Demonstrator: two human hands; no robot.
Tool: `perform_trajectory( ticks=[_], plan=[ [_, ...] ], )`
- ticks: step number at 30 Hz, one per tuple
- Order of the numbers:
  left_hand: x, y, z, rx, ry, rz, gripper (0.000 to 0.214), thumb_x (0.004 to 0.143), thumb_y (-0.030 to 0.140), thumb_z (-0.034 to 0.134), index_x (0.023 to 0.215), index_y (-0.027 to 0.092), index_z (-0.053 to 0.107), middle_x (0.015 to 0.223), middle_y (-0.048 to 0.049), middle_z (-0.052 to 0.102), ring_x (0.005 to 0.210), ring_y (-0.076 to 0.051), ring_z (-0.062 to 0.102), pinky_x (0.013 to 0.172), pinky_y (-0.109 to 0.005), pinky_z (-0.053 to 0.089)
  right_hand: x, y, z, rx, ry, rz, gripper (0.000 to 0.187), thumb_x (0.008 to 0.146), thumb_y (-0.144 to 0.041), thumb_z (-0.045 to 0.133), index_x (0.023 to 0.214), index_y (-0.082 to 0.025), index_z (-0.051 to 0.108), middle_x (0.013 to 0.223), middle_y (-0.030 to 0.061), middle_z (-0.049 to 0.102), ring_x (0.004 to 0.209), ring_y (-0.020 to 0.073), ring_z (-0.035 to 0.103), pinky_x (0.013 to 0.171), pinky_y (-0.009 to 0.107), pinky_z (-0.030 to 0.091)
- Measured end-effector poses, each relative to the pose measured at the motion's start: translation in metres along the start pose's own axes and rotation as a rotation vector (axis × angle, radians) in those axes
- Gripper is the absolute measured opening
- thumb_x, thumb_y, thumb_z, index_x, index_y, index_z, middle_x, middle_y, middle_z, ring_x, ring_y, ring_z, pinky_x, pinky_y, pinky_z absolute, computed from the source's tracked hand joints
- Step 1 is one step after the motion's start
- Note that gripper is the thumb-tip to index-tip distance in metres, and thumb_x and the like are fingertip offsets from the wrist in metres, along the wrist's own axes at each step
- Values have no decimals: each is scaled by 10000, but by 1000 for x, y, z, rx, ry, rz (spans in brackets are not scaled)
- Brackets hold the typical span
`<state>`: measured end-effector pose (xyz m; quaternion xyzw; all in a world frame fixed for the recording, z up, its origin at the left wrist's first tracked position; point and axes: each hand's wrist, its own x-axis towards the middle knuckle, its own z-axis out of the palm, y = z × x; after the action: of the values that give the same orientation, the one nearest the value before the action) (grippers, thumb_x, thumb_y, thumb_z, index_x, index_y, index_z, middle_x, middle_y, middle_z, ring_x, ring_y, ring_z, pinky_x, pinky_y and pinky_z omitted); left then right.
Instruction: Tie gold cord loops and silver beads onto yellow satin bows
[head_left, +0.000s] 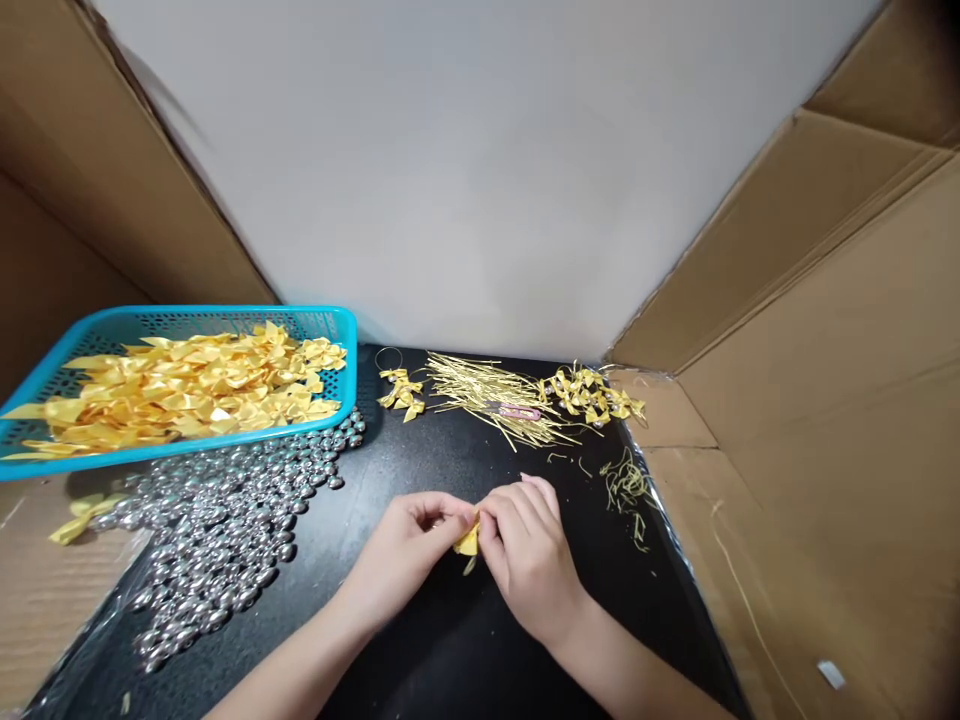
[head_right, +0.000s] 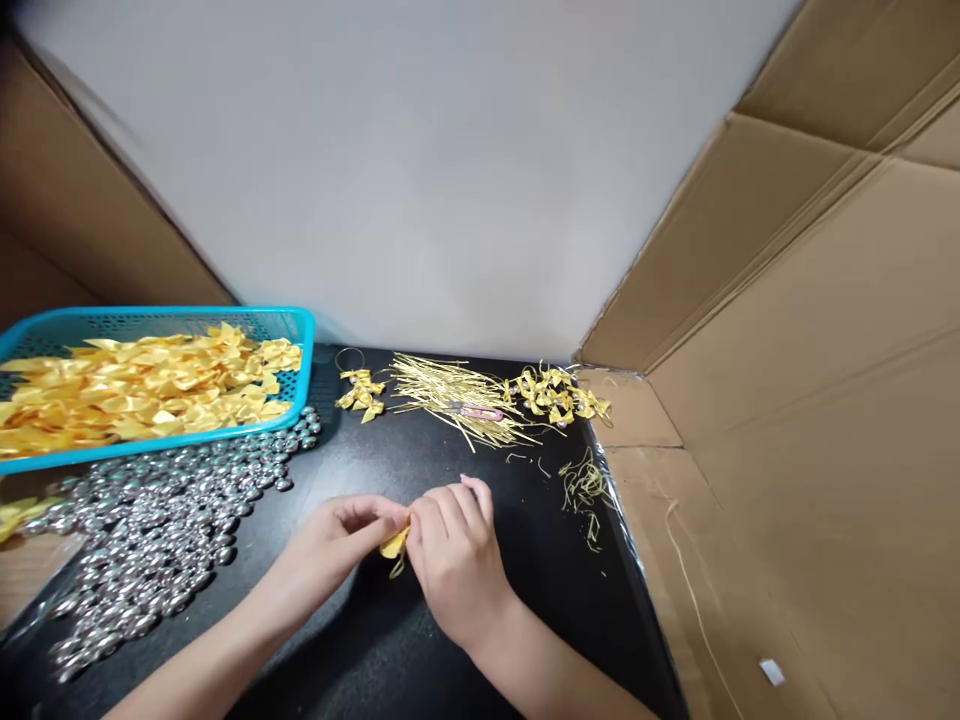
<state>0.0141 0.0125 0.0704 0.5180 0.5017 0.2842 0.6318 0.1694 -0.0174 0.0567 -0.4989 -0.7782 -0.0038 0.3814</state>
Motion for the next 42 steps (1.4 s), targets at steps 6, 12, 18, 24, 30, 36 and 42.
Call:
perform_trajectory(
  ticks=[6, 12, 18, 24, 30, 36, 42],
  plan=[
    [-1, 35, -6, 90, 77, 114, 235, 767, 348, 658, 650, 146, 685, 566, 23, 584, 553, -115, 492, 545, -211, 398, 26, -3, -15, 78, 139, 11, 132, 904, -73, 496, 855, -181, 554, 768, 38, 646, 736, 174, 576, 817, 370, 456],
    [-3, 63, -12, 98, 146, 319, 171, 809, 303, 622, 732, 169, 696, 569, 28, 609, 506, -101, 527, 475, -175, 431, 58, -6, -35, 219, 217, 27, 130, 905, -72, 513, 866, -176, 582, 791, 47, 646, 768, 167, 605, 746, 326, 498],
    [-4, 63, -20, 285, 137, 489, 126, 817, 231, 666, 915, 201, 739, 543, 41, 652, 472, -109, 593, 470, -178, 475, 64, -2, -33, 341, 119, -52, 135, 907, -74, 518, 870, -186, 583, 781, 36, 652, 753, 167, 609, 735, 350, 497],
    [-6, 63, -26, 553, 183, 794, 92, 818, 138, 675, 834, 215, 722, 678, 17, 711, 587, -123, 638, 569, -211, 491, 61, -1, -26, 333, 115, -96, 134, 887, -57, 541, 894, -181, 593, 772, 36, 662, 738, 164, 617, 786, 374, 509],
    [-7, 55, -31, 840, 276, 975, 96, 846, 116, 620, 870, 203, 654, 685, -1, 682, 604, -161, 591, 583, -286, 433, 59, -2, -24, 313, 101, -92, 135, 893, -59, 513, 875, -176, 580, 748, 32, 658, 722, 157, 608, 744, 344, 493],
    [-8, 54, -30, 889, 295, 991, 97, 850, 100, 593, 858, 196, 602, 673, 4, 637, 595, -158, 557, 568, -288, 418, 56, -2, -21, 258, 109, -76, 136, 894, -64, 500, 867, -179, 568, 757, 33, 641, 731, 163, 584, 769, 355, 477],
    [-12, 54, -33, 843, 292, 992, 141, 841, 87, 619, 912, 209, 623, 808, -3, 691, 672, -144, 610, 641, -271, 478, 60, 1, -26, 302, 134, -23, 137, 881, -62, 516, 857, -180, 581, 749, 33, 641, 718, 160, 603, 710, 336, 482]
  ],
)
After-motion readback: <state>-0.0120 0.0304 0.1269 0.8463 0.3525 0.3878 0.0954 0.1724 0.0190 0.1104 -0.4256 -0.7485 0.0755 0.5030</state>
